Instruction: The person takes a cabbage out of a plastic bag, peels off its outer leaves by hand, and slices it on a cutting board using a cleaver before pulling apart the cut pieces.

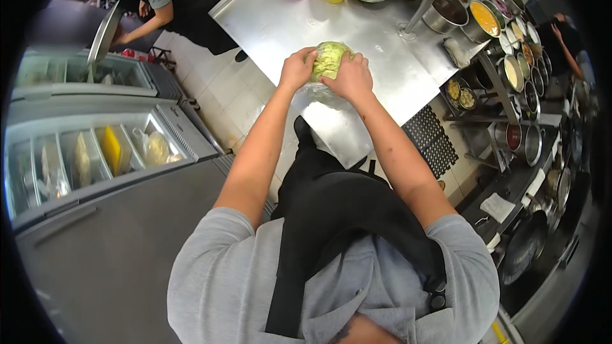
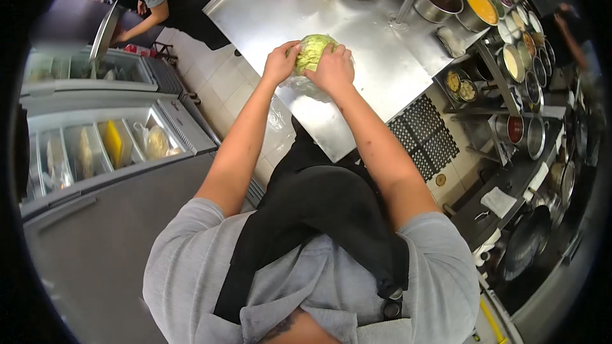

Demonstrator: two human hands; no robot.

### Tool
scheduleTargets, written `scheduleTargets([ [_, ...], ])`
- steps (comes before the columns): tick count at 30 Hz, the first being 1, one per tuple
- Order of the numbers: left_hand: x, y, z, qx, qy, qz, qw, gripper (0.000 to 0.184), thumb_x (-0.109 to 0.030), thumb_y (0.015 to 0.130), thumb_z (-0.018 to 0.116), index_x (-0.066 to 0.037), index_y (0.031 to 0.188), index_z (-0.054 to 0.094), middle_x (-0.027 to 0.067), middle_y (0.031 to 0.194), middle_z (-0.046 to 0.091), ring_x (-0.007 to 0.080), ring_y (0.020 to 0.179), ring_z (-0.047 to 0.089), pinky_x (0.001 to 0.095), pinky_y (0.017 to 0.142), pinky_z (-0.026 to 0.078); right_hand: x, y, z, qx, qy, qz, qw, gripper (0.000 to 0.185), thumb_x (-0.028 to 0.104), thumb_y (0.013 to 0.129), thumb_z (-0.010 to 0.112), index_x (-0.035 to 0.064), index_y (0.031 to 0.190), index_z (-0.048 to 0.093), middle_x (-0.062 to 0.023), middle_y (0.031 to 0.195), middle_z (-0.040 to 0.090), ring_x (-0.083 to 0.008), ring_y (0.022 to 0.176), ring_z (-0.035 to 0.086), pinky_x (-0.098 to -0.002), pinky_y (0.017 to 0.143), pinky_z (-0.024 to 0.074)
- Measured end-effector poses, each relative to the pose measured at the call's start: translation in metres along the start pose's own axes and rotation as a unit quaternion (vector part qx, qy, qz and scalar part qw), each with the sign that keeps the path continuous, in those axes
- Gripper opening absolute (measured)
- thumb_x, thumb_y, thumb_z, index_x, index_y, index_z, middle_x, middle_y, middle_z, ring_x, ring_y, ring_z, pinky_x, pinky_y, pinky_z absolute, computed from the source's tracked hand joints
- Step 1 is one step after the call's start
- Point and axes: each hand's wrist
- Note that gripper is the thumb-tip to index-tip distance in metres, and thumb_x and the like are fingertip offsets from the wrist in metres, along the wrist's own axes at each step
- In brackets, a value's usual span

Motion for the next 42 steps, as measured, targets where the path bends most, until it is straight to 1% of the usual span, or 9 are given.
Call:
scheduleTargets([
  [4, -0.009, -0.015, -0.009, 0.003, 0.064, -0.062, 0.996, 0.033, -0.033, 0.101, 0.066, -0.005, 0.117, 0.073, 0.0166, 0.093, 0.079, 0.0299, 0.081, 0.076, 0.0397, 0.077, 0.06, -0.003, -0.001, -0.008, 0.047, -0.104, -0.003, 0.993, 0.126, 0.06, 0.061, 0.092, -0.0083, 0.152, 0.037, -0.0254, 0.147, 0.05, -0.0386, 0.141, 0.043, -0.0448, 0.11, 0.0437],
  [7, 0.012, -0.013, 0.006, 0.029, -0.086, -0.097, 0.991, 0.034, -0.031, 0.099, 0.07, 0.003, 0.098, 0.07, 0.0173, 0.091, 0.078, 0.0194, 0.072, 0.076, 0.0335, 0.07, 0.059, -0.017, -0.007, -0.005, 0.056, -0.127, -0.043, 0.989, 0.142, 0.055, 0.051, 0.098, -0.001, 0.16, 0.026, -0.0249, 0.155, 0.043, -0.0395, 0.145, 0.039, -0.0483, 0.112, 0.0407],
  [9, -0.004, -0.025, 0.007, 0.011, 0.003, -0.06, 0.998, 0.037, -0.036, 0.097, 0.072, 0.001, 0.101, 0.07, 0.0171, 0.098, 0.078, 0.0234, 0.083, 0.076, 0.0371, 0.073, 0.059, -0.021, -0.01, -0.005, 0.056, -0.142, -0.078, 0.985, 0.148, 0.049, 0.045, 0.102, 0.0115, 0.164, 0.022, -0.0225, 0.159, 0.038, -0.04, 0.146, 0.038, -0.0499, 0.112, 0.0396],
  [15, -0.017, -0.046, 0.021, -0.031, 0.023, -0.104, 0.994, 0.03, -0.032, 0.091, 0.073, -0.004, 0.101, 0.072, 0.02, 0.1, 0.076, 0.037, 0.096, 0.073, 0.0441, 0.086, 0.057, -0.039, -0.024, 0.002, 0.013, -0.162, -0.151, 0.975, 0.145, 0.048, 0.046, 0.1, 0.0178, 0.165, 0.024, -0.0219, 0.156, 0.041, -0.0422, 0.145, 0.039, -0.0545, 0.112, 0.0402],
  [25, -0.06, -0.081, 0.042, -0.114, 0.123, -0.003, 0.986, 0.025, -0.031, 0.093, 0.072, -0.008, 0.101, 0.071, 0.0157, 0.107, 0.07, 0.0351, 0.104, 0.068, 0.0467, 0.09, 0.055, -0.076, -0.024, 0.013, -0.055, -0.085, -0.223, 0.97, 0.142, 0.063, 0.05, 0.095, 0.0106, 0.163, 0.027, -0.0215, 0.153, 0.043, -0.0402, 0.145, 0.039, -0.0583, 0.118, 0.0324],
  [28, -0.06, -0.075, 0.041, -0.104, 0.15, 0.004, 0.983, 0.022, -0.024, 0.094, 0.067, -0.007, 0.108, 0.069, 0.0165, 0.105, 0.071, 0.0379, 0.102, 0.069, 0.0487, 0.087, 0.056, -0.065, -0.037, -0.03, -0.022, -0.265, -0.169, 0.949, 0.143, 0.078, 0.05, 0.088, 0.0108, 0.162, 0.032, -0.0157, 0.145, 0.055, -0.0368, 0.14, 0.045, -0.0538, 0.115, 0.0358],
  [31, -0.049, -0.062, 0.044, -0.102, 0.19, 0.002, 0.976, 0.022, -0.014, 0.093, 0.063, -0.002, 0.111, 0.064, 0.0209, 0.103, 0.071, 0.0415, 0.1, 0.07, 0.0512, 0.085, 0.057, -0.064, -0.032, -0.048, 0.051, -0.309, -0.178, 0.933, 0.128, 0.087, 0.059, 0.076, 0.0104, 0.156, 0.042, -0.0108, 0.133, 0.067, -0.0345, 0.129, 0.056, -0.0495, 0.107, 0.041],
  [36, -0.021, -0.049, 0.018, -0.11, 0.208, -0.062, 0.97, 0.024, -0.001, 0.091, 0.055, 0.005, 0.114, 0.057, 0.0284, 0.105, 0.07, 0.044, 0.1, 0.071, 0.0507, 0.088, 0.058, -0.116, -0.024, -0.06, 0.03, -0.26, -0.215, 0.941, 0.081, 0.077, 0.094, 0.05, 0.0096, 0.138, 0.055, -0.0154, 0.122, 0.074, -0.034, 0.116, 0.064, -0.0492, 0.099, 0.0441],
  [42, 0.01, -0.059, 0.038, -0.133, 0.107, -0.23, 0.958, 0.027, -0.002, 0.09, 0.061, 0.004, 0.117, 0.056, 0.0313, 0.114, 0.07, 0.0446, 0.109, 0.07, 0.0473, 0.092, 0.058, -0.142, -0.032, -0.031, 0.099, -0.125, -0.119, 0.98, 0.075, 0.068, 0.102, 0.042, 0.0066, 0.143, 0.051, -0.0172, 0.117, 0.075, -0.0434, 0.107, 0.07, -0.0548, 0.09, 0.0521],
])
Point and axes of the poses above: each hand's wrist, its own y-axis towards the middle knuckle, its own z-axis out of the palm, x = y × z
